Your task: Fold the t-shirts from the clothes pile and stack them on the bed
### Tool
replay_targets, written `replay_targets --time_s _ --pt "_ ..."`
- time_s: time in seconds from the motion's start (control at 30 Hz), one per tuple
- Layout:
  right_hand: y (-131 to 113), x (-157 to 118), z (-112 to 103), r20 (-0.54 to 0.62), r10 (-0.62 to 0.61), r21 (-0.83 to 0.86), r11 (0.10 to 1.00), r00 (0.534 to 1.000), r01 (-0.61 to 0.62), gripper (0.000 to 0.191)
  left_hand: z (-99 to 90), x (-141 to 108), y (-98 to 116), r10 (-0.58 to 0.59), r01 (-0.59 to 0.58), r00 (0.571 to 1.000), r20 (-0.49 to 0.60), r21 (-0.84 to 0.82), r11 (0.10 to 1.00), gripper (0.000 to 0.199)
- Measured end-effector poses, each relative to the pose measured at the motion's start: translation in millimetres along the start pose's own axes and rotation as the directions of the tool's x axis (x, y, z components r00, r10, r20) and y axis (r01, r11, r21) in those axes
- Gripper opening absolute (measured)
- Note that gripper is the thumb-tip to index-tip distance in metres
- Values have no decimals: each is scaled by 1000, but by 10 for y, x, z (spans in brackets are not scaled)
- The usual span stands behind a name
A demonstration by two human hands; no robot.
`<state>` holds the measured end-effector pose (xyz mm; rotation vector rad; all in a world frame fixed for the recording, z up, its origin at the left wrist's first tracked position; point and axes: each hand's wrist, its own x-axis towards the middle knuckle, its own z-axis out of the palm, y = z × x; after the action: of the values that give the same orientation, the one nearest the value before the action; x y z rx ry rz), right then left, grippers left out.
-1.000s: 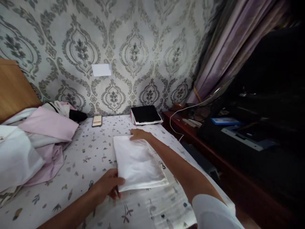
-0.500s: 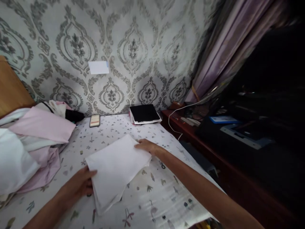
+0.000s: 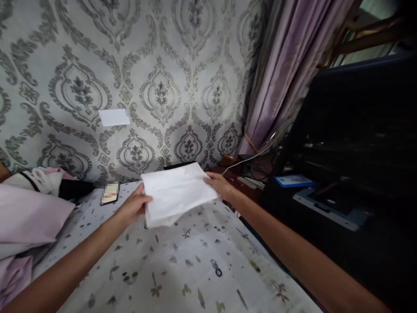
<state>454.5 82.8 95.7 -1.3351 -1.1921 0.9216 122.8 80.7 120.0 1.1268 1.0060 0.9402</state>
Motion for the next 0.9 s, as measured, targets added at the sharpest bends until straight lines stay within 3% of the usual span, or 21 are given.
replay_targets --time_s 0.1,0.17,0.27,0.33,0.43,0.53,0.73,0.9 --pt "-30 589 -287 -159 -79 -137 989 984 57 40 342 742 145 115 -115 993 14 21 993 81" --pt "47 930 -407 -226 -109 -190 980 968 66 37 516 1183 136 142 -138 989 -45 89 986 77" --pt "333 1263 -486 -310 -128 -293 956 942 34 28 663 1678 -64 107 -79 982 -156 175 981 69" --pt "585 1363 -499 -338 -116 -357 934 934 -13 23 684 1881 -275 71 -28 975 -212 203 979 59" --pt "888 1405 -508 -344 -101 -428 902 934 -60 24 642 2023 -546 54 1 968 -247 215 977 46" --pt "982 1421 -507 -328 -114 -461 886 938 -54 33 587 2040 -646 74 -24 968 -241 205 978 42" --pt "804 1446 -429 -299 -185 -492 871 936 15 48 569 1965 -542 153 -100 961 -231 224 970 48" --pt "657 1281 -322 -389 -125 -570 811 913 -132 49 525 1878 -503 92 -45 977 -195 237 971 41"
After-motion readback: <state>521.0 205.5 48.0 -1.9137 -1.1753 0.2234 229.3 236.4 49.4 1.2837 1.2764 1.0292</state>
